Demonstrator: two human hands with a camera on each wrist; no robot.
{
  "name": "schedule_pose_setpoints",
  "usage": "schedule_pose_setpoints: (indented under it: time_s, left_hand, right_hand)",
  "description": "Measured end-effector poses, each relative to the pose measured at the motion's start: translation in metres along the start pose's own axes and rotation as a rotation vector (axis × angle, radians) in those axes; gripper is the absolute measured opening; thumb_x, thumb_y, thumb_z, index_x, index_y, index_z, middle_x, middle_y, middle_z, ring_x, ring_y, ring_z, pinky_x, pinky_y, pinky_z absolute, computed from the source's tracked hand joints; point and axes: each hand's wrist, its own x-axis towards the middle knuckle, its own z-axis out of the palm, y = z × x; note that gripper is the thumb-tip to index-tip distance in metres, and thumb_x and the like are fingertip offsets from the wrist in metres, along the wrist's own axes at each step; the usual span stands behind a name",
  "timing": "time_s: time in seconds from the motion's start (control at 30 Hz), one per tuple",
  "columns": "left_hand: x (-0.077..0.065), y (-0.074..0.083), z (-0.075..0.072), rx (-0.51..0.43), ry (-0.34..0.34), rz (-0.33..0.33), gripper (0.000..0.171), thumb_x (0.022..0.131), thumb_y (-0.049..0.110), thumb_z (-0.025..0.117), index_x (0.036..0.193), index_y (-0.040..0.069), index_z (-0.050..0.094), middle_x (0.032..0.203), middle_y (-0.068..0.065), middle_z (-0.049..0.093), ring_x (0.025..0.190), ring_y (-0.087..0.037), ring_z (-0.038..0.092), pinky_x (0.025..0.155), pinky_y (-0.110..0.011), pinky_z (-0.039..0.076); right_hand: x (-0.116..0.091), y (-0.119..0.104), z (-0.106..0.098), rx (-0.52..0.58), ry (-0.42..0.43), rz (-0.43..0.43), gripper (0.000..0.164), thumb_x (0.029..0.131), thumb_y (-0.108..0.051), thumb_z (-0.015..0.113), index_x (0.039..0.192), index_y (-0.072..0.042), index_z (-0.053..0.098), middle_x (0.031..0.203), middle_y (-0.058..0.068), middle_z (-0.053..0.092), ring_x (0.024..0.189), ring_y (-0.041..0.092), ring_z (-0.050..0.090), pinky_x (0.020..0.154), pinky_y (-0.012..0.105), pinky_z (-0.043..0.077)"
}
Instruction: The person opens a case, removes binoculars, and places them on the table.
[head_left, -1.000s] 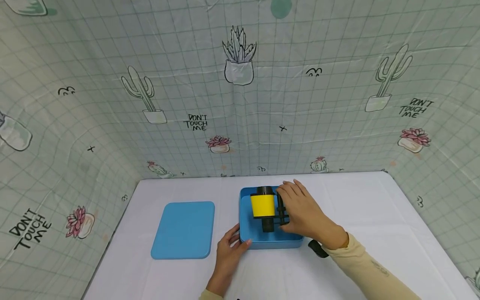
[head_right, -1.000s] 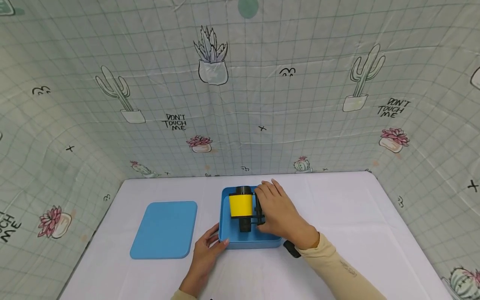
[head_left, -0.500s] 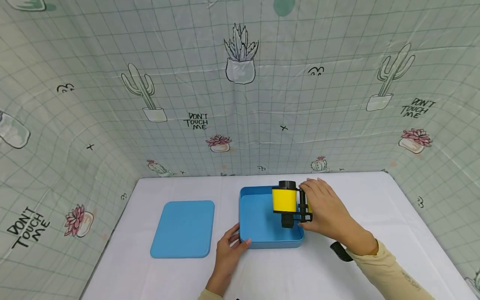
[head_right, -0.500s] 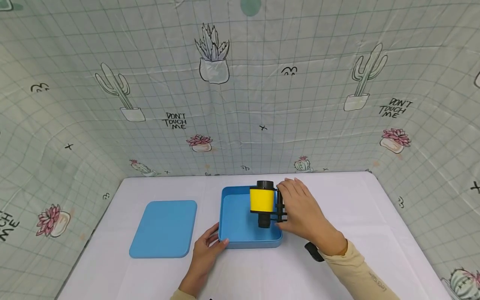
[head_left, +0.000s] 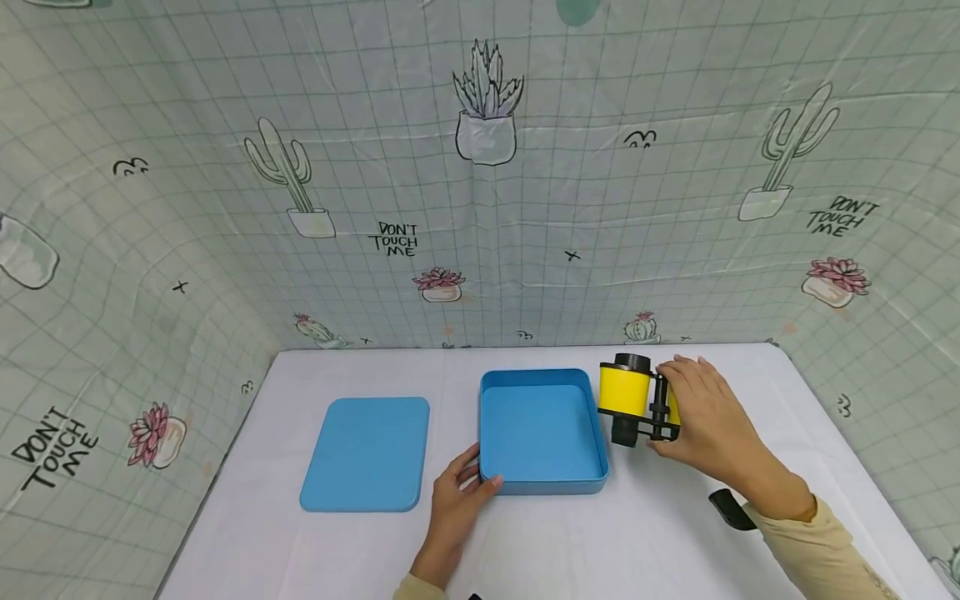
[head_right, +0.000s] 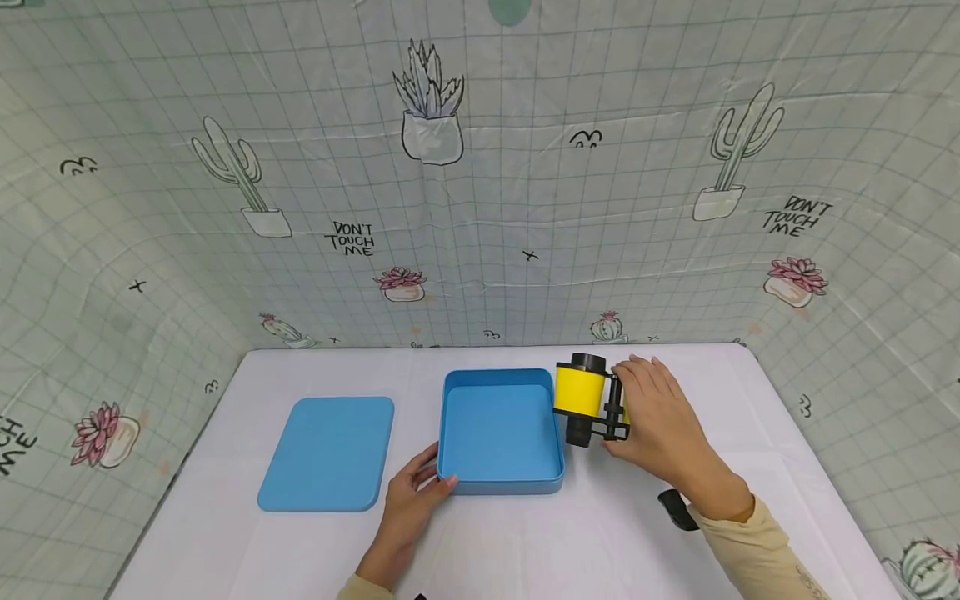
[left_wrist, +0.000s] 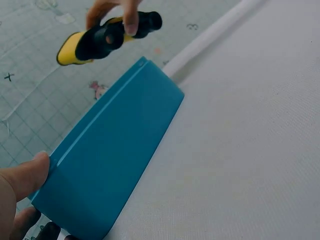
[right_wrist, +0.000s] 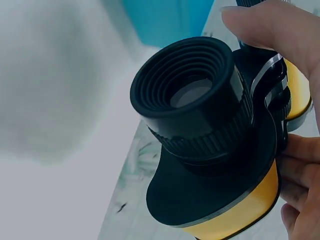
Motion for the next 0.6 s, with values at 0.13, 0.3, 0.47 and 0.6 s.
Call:
schedule_pose_setpoints:
  time_s: [0.13, 0.3, 0.47, 0.6]
  left_hand:
    - [0.000, 0.002, 0.000, -0.002, 0.006, -0.011, 0.067, 0.075, 0.018, 0.078, 0.133, 0.005, 0.048, 0.119, -0.015, 0.053, 0.111, -0.027, 0.051, 0.091, -0.036, 0.046]
    - [0.001, 0.004, 0.000, 0.002, 0.022, -0.035, 0.067, 0.072, 0.016, 0.080, 0.132, 0.005, 0.051, 0.118, -0.016, 0.055, 0.108, -0.027, 0.054, 0.085, -0.035, 0.050]
    - [0.001, 0.007, 0.000, 0.000, 0.040, -0.054, 0.068, 0.070, 0.016, 0.082, 0.130, 0.006, 0.053, 0.116, -0.016, 0.056, 0.105, -0.026, 0.055, 0.082, -0.033, 0.051]
    - [0.001, 0.007, 0.001, -0.012, 0.047, -0.055, 0.067, 0.069, 0.015, 0.082, 0.129, 0.006, 0.054, 0.114, -0.015, 0.057, 0.103, -0.025, 0.055, 0.080, -0.032, 0.051]
  right_hand:
    - [-0.009, 0.014, 0.002, 0.008, -0.001, 0.031, 0.101, 0.044, -0.040, 0.086, 0.122, 0.011, 0.046, 0.120, 0.025, 0.048, 0.119, 0.039, 0.036, 0.111, 0.046, 0.012]
    - [-0.022, 0.028, 0.009, 0.011, -0.015, 0.051, 0.103, 0.042, -0.040, 0.088, 0.121, 0.012, 0.045, 0.119, 0.027, 0.046, 0.117, 0.042, 0.036, 0.111, 0.047, 0.010]
    - [-0.032, 0.041, 0.017, 0.008, -0.019, 0.049, 0.101, 0.041, -0.039, 0.087, 0.119, 0.012, 0.046, 0.116, 0.025, 0.047, 0.116, 0.043, 0.036, 0.110, 0.048, 0.010]
    - [-0.038, 0.051, 0.022, 0.015, -0.031, 0.054, 0.100, 0.043, -0.040, 0.087, 0.118, 0.012, 0.047, 0.116, 0.026, 0.047, 0.114, 0.044, 0.037, 0.110, 0.049, 0.010]
